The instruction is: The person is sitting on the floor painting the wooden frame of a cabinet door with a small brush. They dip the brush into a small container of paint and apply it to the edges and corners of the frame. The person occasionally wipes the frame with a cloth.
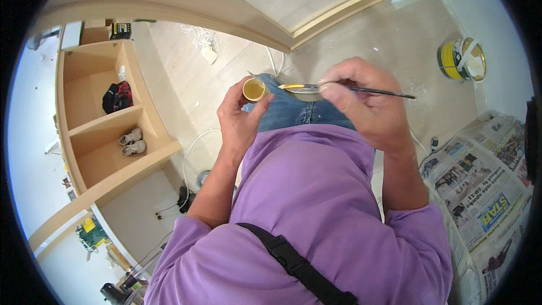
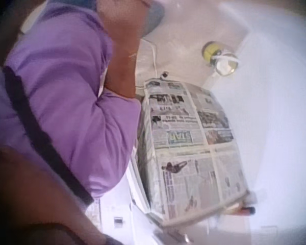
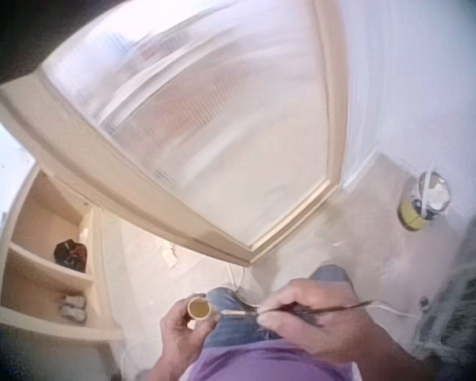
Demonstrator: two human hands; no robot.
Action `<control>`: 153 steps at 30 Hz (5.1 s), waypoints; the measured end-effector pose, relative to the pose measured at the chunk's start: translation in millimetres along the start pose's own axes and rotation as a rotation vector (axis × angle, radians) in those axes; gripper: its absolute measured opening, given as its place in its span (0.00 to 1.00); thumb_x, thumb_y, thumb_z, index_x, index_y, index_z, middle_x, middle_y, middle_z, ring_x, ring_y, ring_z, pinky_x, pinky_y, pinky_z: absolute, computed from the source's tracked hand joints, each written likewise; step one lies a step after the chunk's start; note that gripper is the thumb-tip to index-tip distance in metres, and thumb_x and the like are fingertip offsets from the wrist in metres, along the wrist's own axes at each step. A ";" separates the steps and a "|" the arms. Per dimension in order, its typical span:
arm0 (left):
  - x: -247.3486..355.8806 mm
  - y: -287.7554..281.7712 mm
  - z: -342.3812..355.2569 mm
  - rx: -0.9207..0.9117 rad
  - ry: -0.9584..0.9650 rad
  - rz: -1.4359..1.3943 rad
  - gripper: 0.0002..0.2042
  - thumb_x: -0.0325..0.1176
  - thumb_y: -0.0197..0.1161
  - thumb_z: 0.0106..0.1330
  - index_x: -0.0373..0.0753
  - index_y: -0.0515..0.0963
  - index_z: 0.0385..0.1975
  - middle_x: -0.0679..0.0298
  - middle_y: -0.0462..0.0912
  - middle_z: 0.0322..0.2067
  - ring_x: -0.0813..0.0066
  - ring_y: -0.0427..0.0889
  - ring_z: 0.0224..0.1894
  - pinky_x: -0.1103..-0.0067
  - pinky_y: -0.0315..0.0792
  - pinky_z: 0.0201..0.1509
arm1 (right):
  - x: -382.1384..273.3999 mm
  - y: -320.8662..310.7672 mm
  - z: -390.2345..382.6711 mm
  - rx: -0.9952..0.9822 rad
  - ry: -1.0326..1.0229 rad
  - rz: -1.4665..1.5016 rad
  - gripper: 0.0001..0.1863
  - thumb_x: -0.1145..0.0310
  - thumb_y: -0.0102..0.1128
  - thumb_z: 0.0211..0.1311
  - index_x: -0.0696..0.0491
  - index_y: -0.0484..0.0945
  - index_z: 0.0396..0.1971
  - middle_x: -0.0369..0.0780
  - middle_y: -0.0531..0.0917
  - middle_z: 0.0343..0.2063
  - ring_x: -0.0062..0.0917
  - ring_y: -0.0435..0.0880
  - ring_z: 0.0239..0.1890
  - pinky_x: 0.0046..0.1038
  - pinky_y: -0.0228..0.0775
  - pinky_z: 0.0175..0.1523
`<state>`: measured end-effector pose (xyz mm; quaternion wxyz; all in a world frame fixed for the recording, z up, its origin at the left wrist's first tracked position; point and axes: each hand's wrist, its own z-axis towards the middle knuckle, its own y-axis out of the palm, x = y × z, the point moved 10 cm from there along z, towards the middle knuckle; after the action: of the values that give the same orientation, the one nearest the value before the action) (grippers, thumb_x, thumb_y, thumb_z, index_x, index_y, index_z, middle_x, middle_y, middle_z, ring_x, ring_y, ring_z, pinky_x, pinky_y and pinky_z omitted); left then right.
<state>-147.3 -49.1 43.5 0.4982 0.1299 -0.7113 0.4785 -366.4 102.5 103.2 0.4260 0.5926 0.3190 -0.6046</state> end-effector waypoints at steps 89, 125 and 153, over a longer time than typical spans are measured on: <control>-173.7 -17.6 -72.0 0.121 -0.342 -0.210 0.24 0.25 0.71 0.73 0.32 0.72 0.66 0.56 0.82 0.59 0.69 0.81 0.61 0.73 0.74 0.69 | 183.7 44.6 29.1 0.175 0.261 0.158 0.12 0.68 0.56 0.82 0.58 0.80 0.56 0.38 0.88 0.31 0.17 0.80 0.29 0.26 0.74 0.36; -185.1 -2.8 -68.9 0.088 -0.380 -0.007 0.22 0.27 0.72 0.72 0.35 0.77 0.63 0.63 0.85 0.51 0.75 0.81 0.55 0.76 0.74 0.63 | 156.2 121.1 78.3 0.163 0.182 0.220 0.07 0.70 0.62 0.76 0.59 0.82 0.42 0.42 0.89 0.25 0.21 0.89 0.26 0.25 0.77 0.31; -184.5 -4.7 -67.5 0.084 -0.344 0.026 0.22 0.30 0.73 0.73 0.35 0.77 0.63 0.59 0.86 0.54 0.74 0.82 0.57 0.74 0.75 0.65 | 179.3 117.2 75.2 0.181 0.248 0.174 0.08 0.68 0.62 0.76 0.59 0.82 0.41 0.41 0.89 0.25 0.21 0.88 0.26 0.27 0.78 0.33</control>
<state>-18.1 -50.6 -104.4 0.3569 0.2214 -0.7671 0.4849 -283.5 -39.9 -53.0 0.3788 0.7240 0.2609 -0.5140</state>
